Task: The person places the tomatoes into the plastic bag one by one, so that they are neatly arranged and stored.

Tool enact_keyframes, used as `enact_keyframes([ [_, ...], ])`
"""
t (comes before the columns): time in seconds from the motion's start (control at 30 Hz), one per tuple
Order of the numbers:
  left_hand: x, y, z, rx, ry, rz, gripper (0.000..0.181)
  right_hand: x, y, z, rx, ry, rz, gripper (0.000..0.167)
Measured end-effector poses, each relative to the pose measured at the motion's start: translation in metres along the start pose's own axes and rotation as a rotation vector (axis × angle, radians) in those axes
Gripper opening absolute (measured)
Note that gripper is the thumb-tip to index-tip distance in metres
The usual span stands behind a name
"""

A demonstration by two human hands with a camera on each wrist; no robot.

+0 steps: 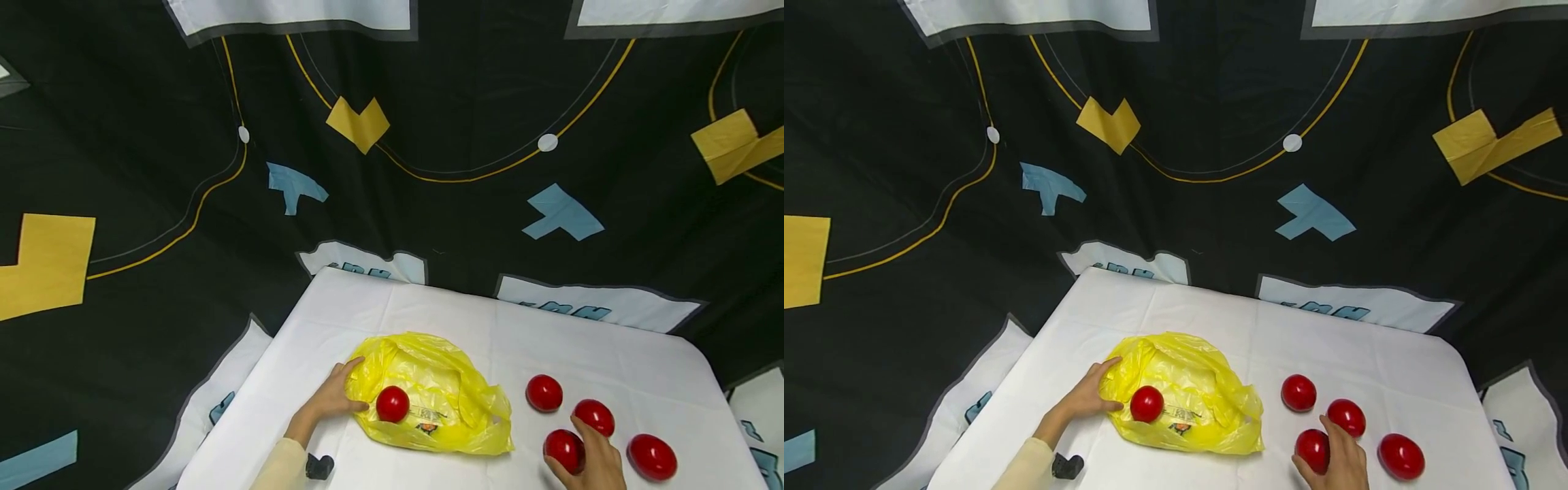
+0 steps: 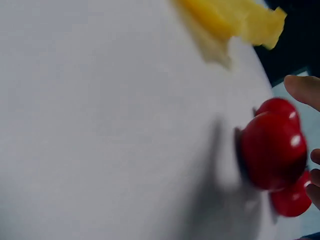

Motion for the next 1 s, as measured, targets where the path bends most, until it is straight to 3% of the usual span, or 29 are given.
enact_keyframes([
  [0.5,0.002,0.001,-0.004,0.001,0.034,-0.090,0.101,-0.053,-0.051,0.012,0.186,-0.095,0.029,0.107],
  [0.77,0.000,0.000,-0.006,-0.006,0.011,-0.124,0.099,-0.069,-0.064,0.016,0.155,-0.126,0.038,0.113],
  [1.0,0.001,0.000,-0.007,-0.004,0.021,-0.109,0.097,-0.073,-0.068,0.019,0.094,-0.236,0.111,0.122],
])
Point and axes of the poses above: each hand's wrist, its own z-axis towards the middle knuckle, its own y-axis out of the back of the hand, x = y × z, the point moved 5 cm from there along z, towards the middle knuckle, and after that the axes turned 10 degrees about -x, right-handed, at the moved point
